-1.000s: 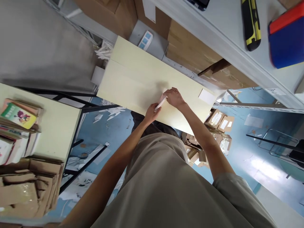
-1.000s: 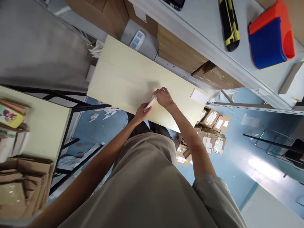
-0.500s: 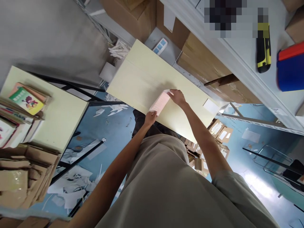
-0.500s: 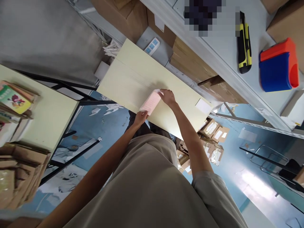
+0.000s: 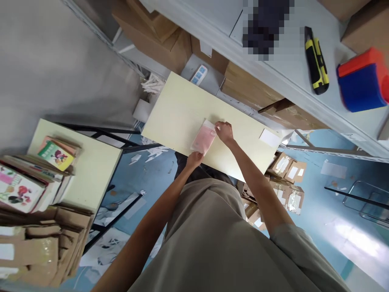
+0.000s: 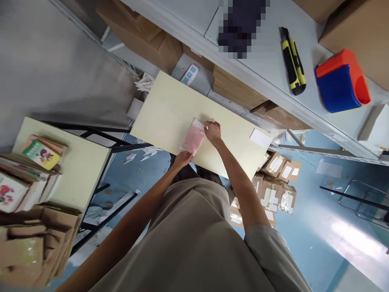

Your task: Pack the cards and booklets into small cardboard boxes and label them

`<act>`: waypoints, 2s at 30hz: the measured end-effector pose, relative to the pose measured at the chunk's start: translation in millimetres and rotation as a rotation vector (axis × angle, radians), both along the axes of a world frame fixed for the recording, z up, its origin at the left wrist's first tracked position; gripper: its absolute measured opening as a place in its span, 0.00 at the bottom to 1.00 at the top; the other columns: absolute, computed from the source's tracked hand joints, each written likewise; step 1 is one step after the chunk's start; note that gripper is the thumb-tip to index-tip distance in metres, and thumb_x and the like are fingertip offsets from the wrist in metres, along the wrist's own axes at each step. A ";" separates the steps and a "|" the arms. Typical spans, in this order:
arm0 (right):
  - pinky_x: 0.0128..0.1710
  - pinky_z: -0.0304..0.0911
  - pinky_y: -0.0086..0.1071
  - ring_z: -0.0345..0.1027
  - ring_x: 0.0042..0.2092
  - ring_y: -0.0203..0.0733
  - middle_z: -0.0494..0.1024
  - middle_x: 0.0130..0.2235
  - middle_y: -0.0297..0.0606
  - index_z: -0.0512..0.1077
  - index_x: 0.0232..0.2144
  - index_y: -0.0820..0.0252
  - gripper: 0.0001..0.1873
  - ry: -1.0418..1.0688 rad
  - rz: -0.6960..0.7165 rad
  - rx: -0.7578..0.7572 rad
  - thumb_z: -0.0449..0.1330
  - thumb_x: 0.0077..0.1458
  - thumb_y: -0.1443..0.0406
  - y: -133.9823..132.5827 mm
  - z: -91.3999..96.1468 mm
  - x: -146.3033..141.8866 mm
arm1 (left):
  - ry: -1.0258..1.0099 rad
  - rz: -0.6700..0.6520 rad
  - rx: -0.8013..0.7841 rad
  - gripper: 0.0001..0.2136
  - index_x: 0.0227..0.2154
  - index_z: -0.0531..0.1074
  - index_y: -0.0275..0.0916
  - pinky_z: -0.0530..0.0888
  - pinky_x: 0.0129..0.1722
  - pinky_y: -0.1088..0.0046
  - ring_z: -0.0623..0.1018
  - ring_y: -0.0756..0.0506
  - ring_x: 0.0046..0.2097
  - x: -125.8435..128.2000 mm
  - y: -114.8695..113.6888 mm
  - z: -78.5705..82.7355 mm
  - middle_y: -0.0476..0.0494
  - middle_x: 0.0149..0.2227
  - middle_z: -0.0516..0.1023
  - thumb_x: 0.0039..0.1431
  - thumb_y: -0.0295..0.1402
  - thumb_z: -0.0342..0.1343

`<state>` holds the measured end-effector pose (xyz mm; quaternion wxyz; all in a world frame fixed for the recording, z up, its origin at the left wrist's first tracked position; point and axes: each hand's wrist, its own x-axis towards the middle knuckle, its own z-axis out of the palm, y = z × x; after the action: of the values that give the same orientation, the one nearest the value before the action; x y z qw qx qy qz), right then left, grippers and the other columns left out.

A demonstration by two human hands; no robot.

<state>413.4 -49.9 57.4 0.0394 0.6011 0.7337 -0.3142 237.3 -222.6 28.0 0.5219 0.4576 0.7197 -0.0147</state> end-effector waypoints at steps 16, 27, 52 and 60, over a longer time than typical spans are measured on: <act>0.80 0.52 0.64 0.81 0.59 0.55 0.88 0.54 0.47 0.81 0.58 0.55 0.19 0.165 -0.147 0.784 0.51 0.81 0.60 14.9 191.1 104.9 | -0.396 -0.215 0.745 0.09 0.49 0.83 0.42 0.82 0.55 0.67 0.89 0.42 0.50 83.7 180.1 177.0 0.42 0.49 0.91 0.76 0.36 0.58; 0.72 0.61 0.64 0.73 0.63 0.61 0.82 0.57 0.57 0.75 0.62 0.61 0.21 -0.005 -0.300 0.838 0.50 0.80 0.57 129.1 224.3 164.3 | -0.552 -0.179 1.048 0.10 0.52 0.83 0.40 0.83 0.49 0.70 0.87 0.46 0.46 143.8 266.2 266.9 0.42 0.50 0.89 0.75 0.33 0.58; 0.57 0.80 0.50 0.81 0.52 0.53 0.85 0.56 0.51 0.76 0.65 0.56 0.23 0.334 -0.506 0.320 0.60 0.72 0.58 -105.3 79.5 28.2 | 0.147 -0.092 0.194 0.17 0.57 0.80 0.36 0.78 0.63 0.66 0.86 0.40 0.58 -46.7 84.2 11.9 0.32 0.58 0.87 0.72 0.29 0.53; 0.54 0.81 0.43 0.84 0.51 0.53 0.80 0.59 0.52 0.76 0.65 0.60 0.29 0.244 -0.641 0.056 0.63 0.62 0.63 -105.2 47.1 -29.8 | 0.113 -0.345 0.274 0.16 0.53 0.81 0.41 0.78 0.64 0.58 0.84 0.35 0.58 -63.7 104.8 8.4 0.34 0.56 0.86 0.75 0.28 0.49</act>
<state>383.6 -155.0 104.5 -0.1659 0.7600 0.5151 -0.3600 173.5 -117.8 36.3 0.4032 0.6391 0.6542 -0.0314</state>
